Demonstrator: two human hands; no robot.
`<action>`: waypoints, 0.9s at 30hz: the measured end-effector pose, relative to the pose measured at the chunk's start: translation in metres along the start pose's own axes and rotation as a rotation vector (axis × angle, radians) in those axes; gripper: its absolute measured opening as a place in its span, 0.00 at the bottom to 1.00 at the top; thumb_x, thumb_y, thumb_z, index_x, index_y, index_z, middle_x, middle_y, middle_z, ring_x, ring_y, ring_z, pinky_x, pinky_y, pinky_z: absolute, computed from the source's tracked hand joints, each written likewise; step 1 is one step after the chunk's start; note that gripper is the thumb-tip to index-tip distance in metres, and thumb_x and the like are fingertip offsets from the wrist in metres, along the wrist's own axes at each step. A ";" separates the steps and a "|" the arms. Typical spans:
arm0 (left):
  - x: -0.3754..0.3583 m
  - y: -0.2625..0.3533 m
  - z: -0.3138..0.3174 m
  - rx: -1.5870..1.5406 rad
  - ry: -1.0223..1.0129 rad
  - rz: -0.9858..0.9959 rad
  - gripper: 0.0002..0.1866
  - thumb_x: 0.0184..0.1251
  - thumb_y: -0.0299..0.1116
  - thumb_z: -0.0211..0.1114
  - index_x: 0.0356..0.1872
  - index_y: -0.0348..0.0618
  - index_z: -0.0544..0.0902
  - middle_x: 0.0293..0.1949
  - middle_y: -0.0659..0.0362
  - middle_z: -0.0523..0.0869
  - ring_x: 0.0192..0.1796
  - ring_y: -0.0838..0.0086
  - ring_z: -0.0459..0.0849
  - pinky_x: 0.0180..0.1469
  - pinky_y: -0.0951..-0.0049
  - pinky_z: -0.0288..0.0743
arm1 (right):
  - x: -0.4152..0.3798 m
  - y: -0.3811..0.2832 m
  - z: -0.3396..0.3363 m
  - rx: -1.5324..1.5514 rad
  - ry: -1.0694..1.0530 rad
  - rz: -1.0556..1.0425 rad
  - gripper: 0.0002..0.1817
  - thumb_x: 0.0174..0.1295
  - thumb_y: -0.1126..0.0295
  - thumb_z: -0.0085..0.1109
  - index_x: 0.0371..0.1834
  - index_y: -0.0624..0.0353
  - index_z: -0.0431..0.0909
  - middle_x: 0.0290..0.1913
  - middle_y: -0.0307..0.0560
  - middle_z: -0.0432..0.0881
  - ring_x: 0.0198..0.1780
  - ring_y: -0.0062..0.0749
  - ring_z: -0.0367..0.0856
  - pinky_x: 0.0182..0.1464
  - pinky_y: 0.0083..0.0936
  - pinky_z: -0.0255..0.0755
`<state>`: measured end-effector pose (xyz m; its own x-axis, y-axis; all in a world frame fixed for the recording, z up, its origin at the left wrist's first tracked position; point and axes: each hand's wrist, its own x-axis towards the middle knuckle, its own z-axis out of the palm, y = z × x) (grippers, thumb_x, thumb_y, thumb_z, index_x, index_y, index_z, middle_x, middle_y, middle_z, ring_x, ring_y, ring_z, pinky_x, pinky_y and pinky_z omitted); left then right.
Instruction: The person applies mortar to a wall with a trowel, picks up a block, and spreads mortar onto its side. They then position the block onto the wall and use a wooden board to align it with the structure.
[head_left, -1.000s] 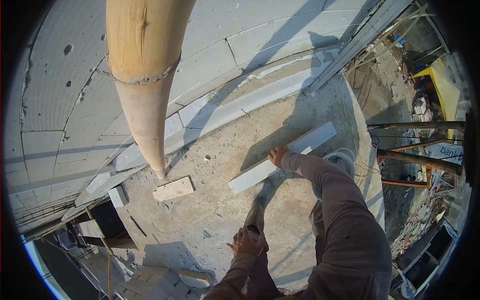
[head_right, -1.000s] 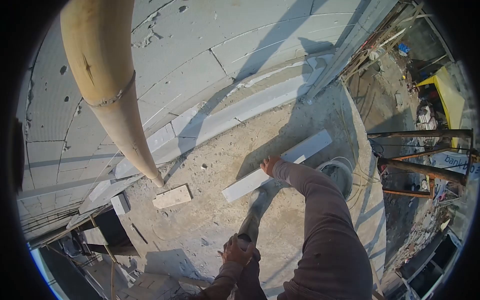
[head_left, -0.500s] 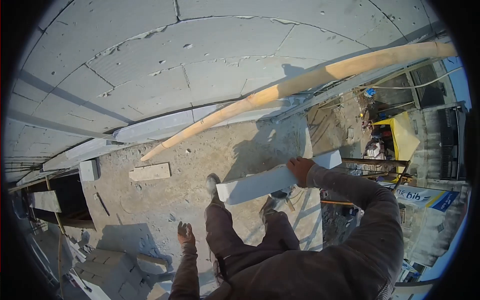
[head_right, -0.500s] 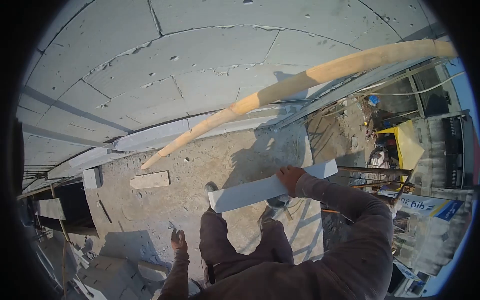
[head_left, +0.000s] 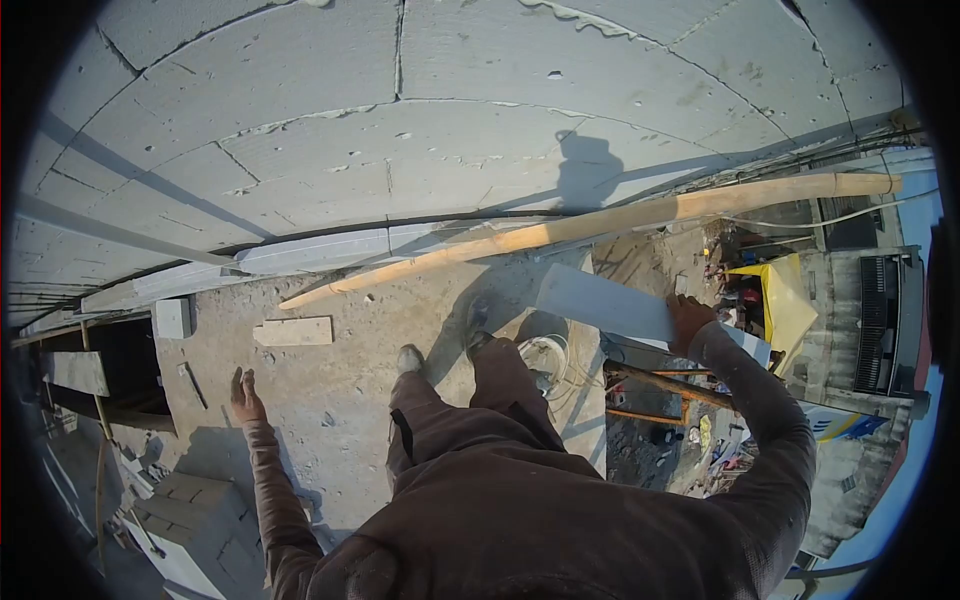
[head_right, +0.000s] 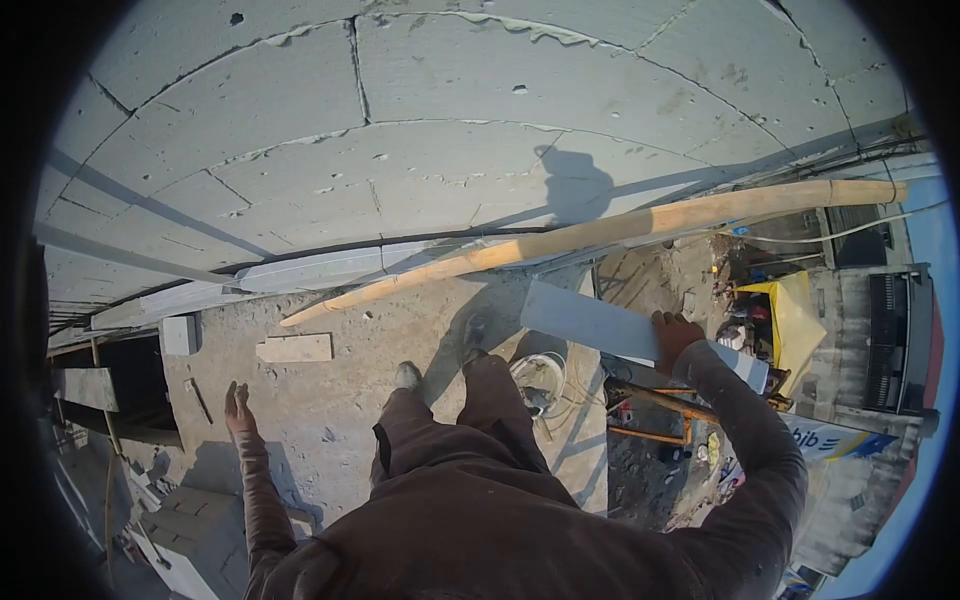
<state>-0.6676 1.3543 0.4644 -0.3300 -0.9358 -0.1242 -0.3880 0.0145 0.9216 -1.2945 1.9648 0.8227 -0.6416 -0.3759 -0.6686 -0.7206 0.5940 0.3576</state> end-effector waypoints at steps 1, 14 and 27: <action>0.007 0.073 0.042 0.064 -0.084 0.042 0.28 0.82 0.45 0.57 0.67 0.29 0.75 0.57 0.42 0.87 0.61 0.61 0.85 0.67 0.66 0.74 | 0.000 0.011 -0.007 -0.008 0.044 0.004 0.43 0.45 0.61 0.75 0.65 0.60 0.66 0.60 0.55 0.78 0.62 0.54 0.80 0.62 0.49 0.76; 0.007 0.430 0.501 -0.169 -1.363 0.375 0.41 0.71 0.27 0.70 0.82 0.50 0.59 0.79 0.54 0.65 0.80 0.65 0.62 0.82 0.63 0.53 | 0.078 0.062 -0.051 0.153 0.119 -0.108 0.45 0.42 0.55 0.77 0.65 0.60 0.69 0.54 0.61 0.81 0.54 0.57 0.84 0.59 0.47 0.78; 0.026 0.452 0.536 -0.359 -1.303 0.419 0.56 0.54 0.35 0.84 0.80 0.44 0.54 0.70 0.53 0.71 0.74 0.65 0.68 0.77 0.64 0.61 | 0.119 0.063 -0.087 0.327 0.204 -0.188 0.47 0.48 0.57 0.73 0.73 0.61 0.65 0.66 0.63 0.76 0.69 0.60 0.75 0.72 0.49 0.68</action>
<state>-1.3134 1.5252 0.6807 -0.9875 0.1089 0.1144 0.1074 -0.0676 0.9919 -1.4390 1.8955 0.8216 -0.5694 -0.6129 -0.5478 -0.7298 0.6836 -0.0062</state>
